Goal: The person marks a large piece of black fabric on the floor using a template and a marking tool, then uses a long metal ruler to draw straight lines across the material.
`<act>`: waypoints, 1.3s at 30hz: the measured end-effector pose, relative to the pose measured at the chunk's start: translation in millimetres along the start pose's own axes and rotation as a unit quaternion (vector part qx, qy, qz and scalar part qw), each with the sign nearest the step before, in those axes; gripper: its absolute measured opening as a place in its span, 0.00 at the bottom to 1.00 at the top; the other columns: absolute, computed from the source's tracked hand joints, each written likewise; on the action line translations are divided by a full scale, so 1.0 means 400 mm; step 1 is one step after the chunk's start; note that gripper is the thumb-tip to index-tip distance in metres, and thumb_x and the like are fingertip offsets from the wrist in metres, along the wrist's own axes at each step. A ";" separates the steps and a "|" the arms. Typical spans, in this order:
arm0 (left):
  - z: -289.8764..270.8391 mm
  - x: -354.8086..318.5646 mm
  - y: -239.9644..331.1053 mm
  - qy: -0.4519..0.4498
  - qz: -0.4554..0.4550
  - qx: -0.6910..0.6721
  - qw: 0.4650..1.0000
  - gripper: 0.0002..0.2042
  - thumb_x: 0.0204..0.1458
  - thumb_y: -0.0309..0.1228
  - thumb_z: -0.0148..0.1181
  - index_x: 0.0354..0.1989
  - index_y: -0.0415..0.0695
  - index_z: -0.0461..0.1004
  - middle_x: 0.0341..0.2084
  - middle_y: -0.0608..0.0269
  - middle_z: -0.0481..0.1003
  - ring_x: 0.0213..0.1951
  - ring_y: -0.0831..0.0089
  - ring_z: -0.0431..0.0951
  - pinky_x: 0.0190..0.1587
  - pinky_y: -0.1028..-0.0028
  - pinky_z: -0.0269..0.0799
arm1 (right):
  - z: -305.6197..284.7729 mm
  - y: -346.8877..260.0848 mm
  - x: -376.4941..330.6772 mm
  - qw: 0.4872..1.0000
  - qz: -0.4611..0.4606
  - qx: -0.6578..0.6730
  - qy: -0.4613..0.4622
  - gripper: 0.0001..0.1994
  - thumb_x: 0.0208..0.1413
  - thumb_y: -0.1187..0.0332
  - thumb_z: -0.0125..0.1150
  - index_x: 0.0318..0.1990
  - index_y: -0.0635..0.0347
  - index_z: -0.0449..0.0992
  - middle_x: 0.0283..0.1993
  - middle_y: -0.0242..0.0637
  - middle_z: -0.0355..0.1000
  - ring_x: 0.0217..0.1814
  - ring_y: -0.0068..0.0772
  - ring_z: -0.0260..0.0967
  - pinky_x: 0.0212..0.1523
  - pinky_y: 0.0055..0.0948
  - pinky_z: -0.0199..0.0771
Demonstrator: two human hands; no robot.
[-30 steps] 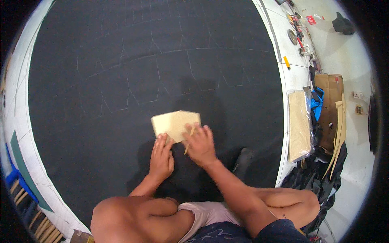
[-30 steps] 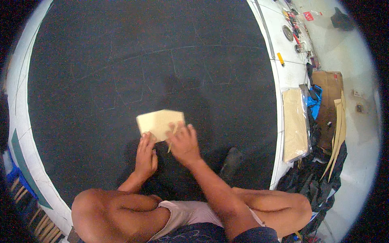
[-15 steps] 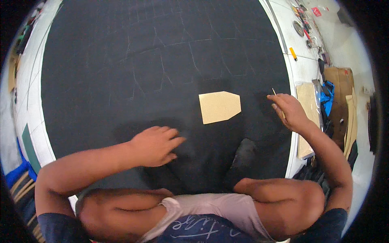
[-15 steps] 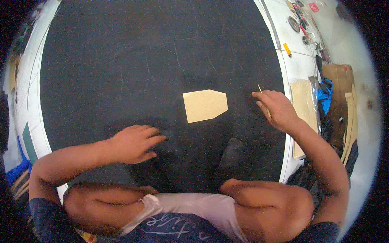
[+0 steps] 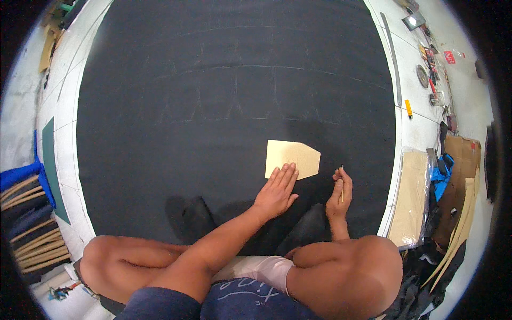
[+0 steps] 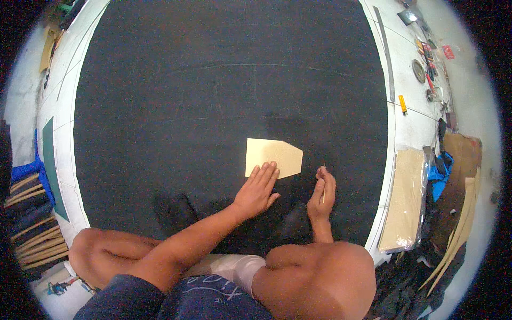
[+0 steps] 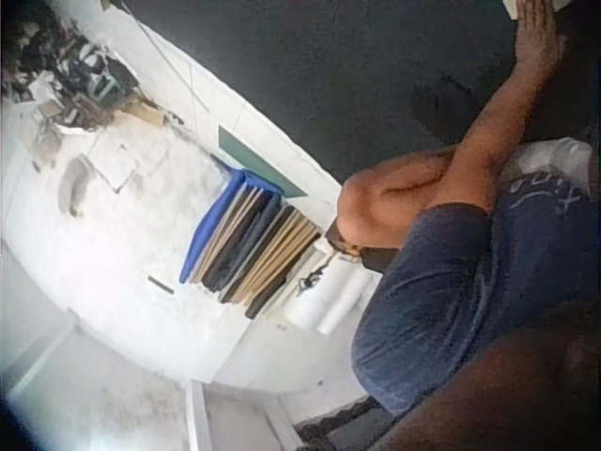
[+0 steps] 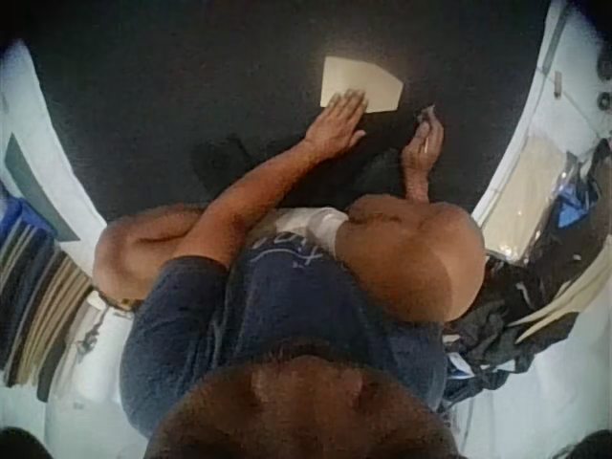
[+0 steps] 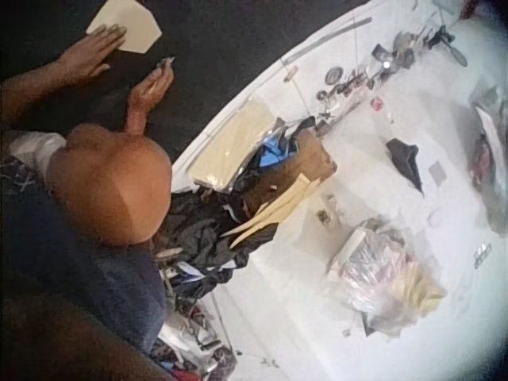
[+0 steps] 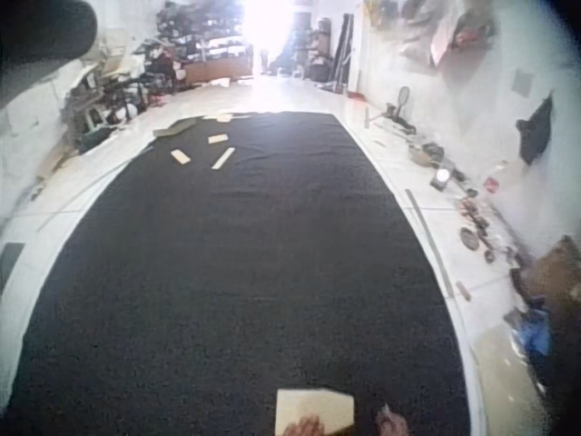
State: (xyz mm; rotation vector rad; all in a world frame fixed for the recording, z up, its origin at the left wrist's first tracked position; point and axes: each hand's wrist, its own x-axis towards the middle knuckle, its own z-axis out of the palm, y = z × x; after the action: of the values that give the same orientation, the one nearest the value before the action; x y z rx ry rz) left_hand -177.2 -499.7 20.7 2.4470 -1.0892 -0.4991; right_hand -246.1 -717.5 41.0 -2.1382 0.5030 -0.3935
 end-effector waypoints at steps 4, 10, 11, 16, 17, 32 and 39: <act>0.007 -0.008 -0.007 -0.007 -0.018 0.009 1.000 0.37 0.65 0.51 0.50 0.74 0.36 0.53 0.76 0.47 0.49 0.77 0.54 0.47 0.77 0.56 0.40 | 0.041 0.003 -0.020 0.998 0.038 0.039 0.042 0.18 0.73 0.70 0.42 0.62 0.71 0.70 0.59 0.51 0.71 0.60 0.42 0.72 0.63 0.38 0.71; 0.014 -0.012 -0.014 0.016 -0.018 0.011 1.000 0.40 0.64 0.53 0.52 0.73 0.32 0.52 0.75 0.40 0.50 0.76 0.48 0.48 0.77 0.51 0.41 | 0.024 0.015 -0.020 0.992 0.081 0.078 0.052 0.17 0.72 0.72 0.45 0.62 0.71 0.70 0.60 0.50 0.73 0.64 0.41 0.71 0.64 0.37 0.71; 0.017 -0.012 -0.014 0.018 -0.016 0.012 1.000 0.41 0.64 0.53 0.52 0.73 0.31 0.52 0.75 0.40 0.50 0.76 0.47 0.48 0.77 0.51 0.41 | 0.021 0.016 -0.019 0.993 0.088 0.069 0.044 0.17 0.72 0.73 0.46 0.62 0.71 0.71 0.59 0.50 0.73 0.65 0.40 0.71 0.65 0.36 0.70; 0.013 -0.014 -0.016 0.005 -0.024 0.006 1.000 0.41 0.64 0.54 0.51 0.73 0.32 0.52 0.75 0.40 0.49 0.76 0.47 0.47 0.77 0.51 0.40 | 0.047 -0.009 -0.012 0.994 0.090 0.044 0.031 0.12 0.68 0.74 0.53 0.54 0.67 0.78 0.52 0.46 0.77 0.59 0.41 0.74 0.61 0.36 0.72; 0.012 -0.014 -0.013 0.004 -0.023 0.008 1.000 0.41 0.64 0.54 0.51 0.73 0.32 0.52 0.75 0.40 0.49 0.76 0.47 0.47 0.77 0.51 0.39 | 0.046 -0.019 -0.007 0.998 0.057 0.001 0.023 0.11 0.67 0.74 0.54 0.52 0.67 0.79 0.51 0.46 0.77 0.57 0.42 0.75 0.59 0.36 0.73; 0.007 -0.015 -0.005 0.006 -0.030 0.007 1.000 0.42 0.60 0.50 0.59 0.72 0.29 0.53 0.74 0.35 0.50 0.76 0.42 0.47 0.76 0.46 0.39 | 0.100 -0.015 0.035 0.998 -0.031 -0.051 0.027 0.07 0.58 0.76 0.64 0.43 0.64 0.80 0.46 0.45 0.80 0.48 0.44 0.80 0.51 0.36 0.78; 0.004 -0.013 -0.004 0.003 -0.021 0.011 1.000 0.43 0.59 0.50 0.59 0.72 0.28 0.53 0.74 0.34 0.49 0.76 0.41 0.46 0.76 0.46 0.39 | 0.096 -0.021 0.039 0.996 -0.068 -0.062 0.018 0.07 0.55 0.76 0.65 0.42 0.61 0.81 0.44 0.42 0.80 0.47 0.47 0.78 0.50 0.40 0.79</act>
State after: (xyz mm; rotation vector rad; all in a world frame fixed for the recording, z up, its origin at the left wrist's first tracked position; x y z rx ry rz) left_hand -180.4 -495.2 19.2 2.4933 -1.0469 -0.4954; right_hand -213.4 -694.2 27.6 -2.2971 0.4121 -0.4890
